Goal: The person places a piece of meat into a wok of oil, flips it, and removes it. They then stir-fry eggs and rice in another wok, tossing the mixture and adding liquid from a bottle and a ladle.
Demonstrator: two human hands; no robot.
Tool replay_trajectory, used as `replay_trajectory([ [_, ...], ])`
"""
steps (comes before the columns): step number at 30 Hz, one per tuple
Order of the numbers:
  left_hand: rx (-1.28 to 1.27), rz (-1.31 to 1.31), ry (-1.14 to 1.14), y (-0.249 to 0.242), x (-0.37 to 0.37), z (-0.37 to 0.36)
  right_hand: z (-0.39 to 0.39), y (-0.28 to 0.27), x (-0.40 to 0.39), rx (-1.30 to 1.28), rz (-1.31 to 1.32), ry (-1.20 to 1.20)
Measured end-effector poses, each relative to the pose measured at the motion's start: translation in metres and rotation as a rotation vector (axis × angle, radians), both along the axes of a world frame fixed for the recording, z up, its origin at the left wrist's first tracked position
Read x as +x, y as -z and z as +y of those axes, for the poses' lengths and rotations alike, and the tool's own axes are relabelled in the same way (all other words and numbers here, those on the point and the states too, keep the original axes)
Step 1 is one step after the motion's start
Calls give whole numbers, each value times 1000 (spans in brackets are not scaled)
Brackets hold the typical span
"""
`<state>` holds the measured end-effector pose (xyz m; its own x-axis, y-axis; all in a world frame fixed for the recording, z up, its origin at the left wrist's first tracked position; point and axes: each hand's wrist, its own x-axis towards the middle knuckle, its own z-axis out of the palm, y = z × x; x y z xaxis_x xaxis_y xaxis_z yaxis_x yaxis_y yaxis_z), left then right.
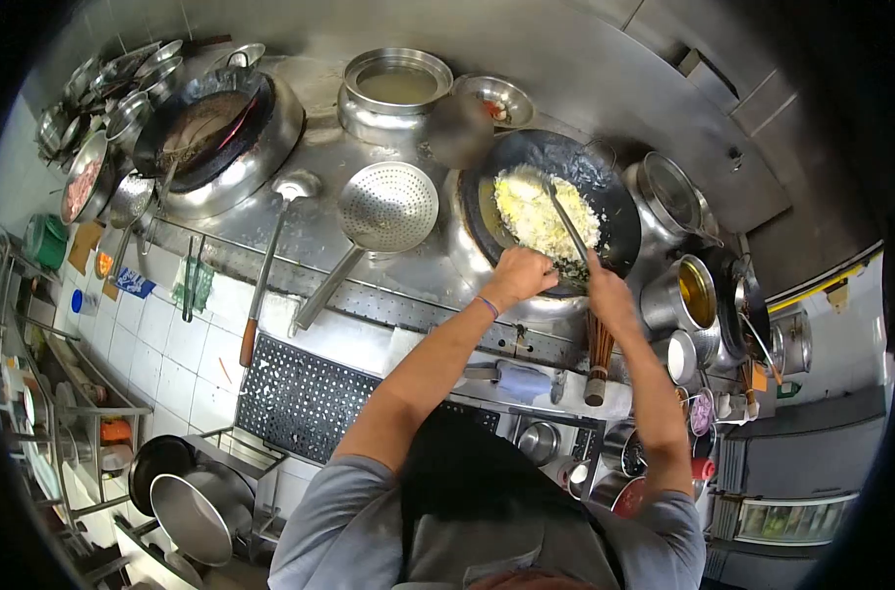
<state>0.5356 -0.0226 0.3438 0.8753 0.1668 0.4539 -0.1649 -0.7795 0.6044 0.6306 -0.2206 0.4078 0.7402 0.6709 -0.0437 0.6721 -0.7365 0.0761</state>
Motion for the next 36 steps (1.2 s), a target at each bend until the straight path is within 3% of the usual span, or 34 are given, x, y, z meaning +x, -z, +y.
replay_trajectory([
  [2,-5,43,-1,-5,0,-3,-43,-40,-19,-134,-83,12],
  [6,-7,148,2,6,15,-8,-107,-66,-50,64,-227,-8],
  [8,-21,123,-79,4,13,-15,-121,-84,-81,-31,-217,164],
  [9,-17,120,-42,-8,5,-13,-131,-88,-94,134,-155,111],
  [12,45,70,-60,-6,8,-19,-156,-81,-118,87,33,172],
  [16,68,42,-67,1,-1,-35,-135,-11,-95,144,-78,140],
  [19,103,47,-7,-43,-45,-53,-138,-75,-116,184,202,147],
  [22,220,8,36,-92,-72,-63,-186,-119,-119,186,222,-41],
  [24,341,-11,57,-98,-63,-70,-161,-147,-134,-10,188,168],
  [25,232,-52,41,-101,-54,-65,-128,-155,-140,-52,200,280],
  [27,129,-13,-16,-74,-30,-63,-142,-82,-99,211,29,27],
  [28,76,44,-36,-50,-28,-64,-122,-66,-90,146,47,176],
  [30,73,96,-55,-15,-56,-72,-82,-60,-96,131,17,394],
  [32,56,189,-30,-8,-95,-77,-98,-64,-100,249,22,364],
  [33,100,-39,-23,7,-106,-79,-107,-64,-105,307,28,349],
  [36,95,99,-12,-29,-107,-72,-165,-79,-115,433,73,196],
])
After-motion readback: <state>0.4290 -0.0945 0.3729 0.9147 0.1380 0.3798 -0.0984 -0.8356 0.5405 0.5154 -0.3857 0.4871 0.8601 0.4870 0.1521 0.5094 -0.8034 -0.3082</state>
